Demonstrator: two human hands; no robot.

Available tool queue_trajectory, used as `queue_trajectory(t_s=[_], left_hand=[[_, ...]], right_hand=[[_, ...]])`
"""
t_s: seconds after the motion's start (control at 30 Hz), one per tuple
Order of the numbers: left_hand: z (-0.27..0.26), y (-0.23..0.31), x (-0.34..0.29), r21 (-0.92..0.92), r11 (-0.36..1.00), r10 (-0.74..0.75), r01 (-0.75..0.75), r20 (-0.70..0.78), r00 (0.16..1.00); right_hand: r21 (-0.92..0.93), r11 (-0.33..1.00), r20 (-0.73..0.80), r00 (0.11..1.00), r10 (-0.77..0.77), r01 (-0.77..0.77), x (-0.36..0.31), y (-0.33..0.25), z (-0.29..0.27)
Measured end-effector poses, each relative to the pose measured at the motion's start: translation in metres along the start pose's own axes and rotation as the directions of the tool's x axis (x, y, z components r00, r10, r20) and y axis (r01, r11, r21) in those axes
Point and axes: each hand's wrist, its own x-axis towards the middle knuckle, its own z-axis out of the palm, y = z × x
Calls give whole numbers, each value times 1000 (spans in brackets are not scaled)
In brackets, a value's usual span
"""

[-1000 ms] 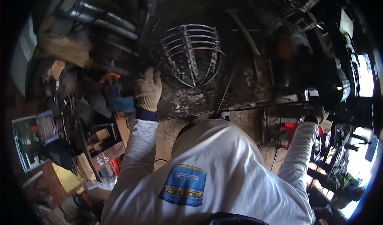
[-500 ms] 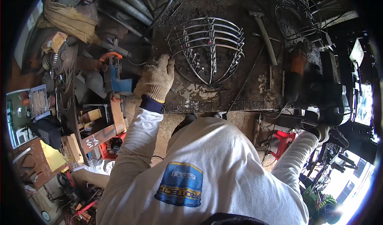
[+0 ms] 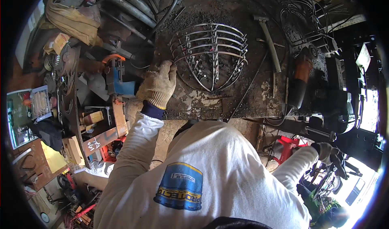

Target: The person welds a metal wire cage on a workbench using a welding tool, then handles a metal pipe and uses a hammer to strike it.

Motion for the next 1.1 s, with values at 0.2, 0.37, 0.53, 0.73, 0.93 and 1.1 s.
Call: queue_trajectory(t_s=[0.2,0.37,0.53,0.73,0.93,1.1], left_hand=[[2,-3,0,-8,1000,-9,9,-34,999],[0,-3,0,-119,992,-29,33,31,999],[-3,-3,6,-213,977,17,-17,0,1000],[-7,-5,10,-259,966,23,-14,33,999],[-6,-7,10,-272,960,61,-63,-18,998],[-7,-5,11,-257,964,69,-72,-23,997]], right_hand=[[175,978,-136,987,-87,111,-16,-38,-51],[-534,670,59,814,-578,515,-34,-90,-109],[-446,537,206,666,-716,716,-33,-148,-136],[192,837,262,795,-547,512,-51,-203,-129],[392,620,279,554,-784,680,-78,-293,-95],[653,725,463,642,-611,219,-86,-299,-68]])
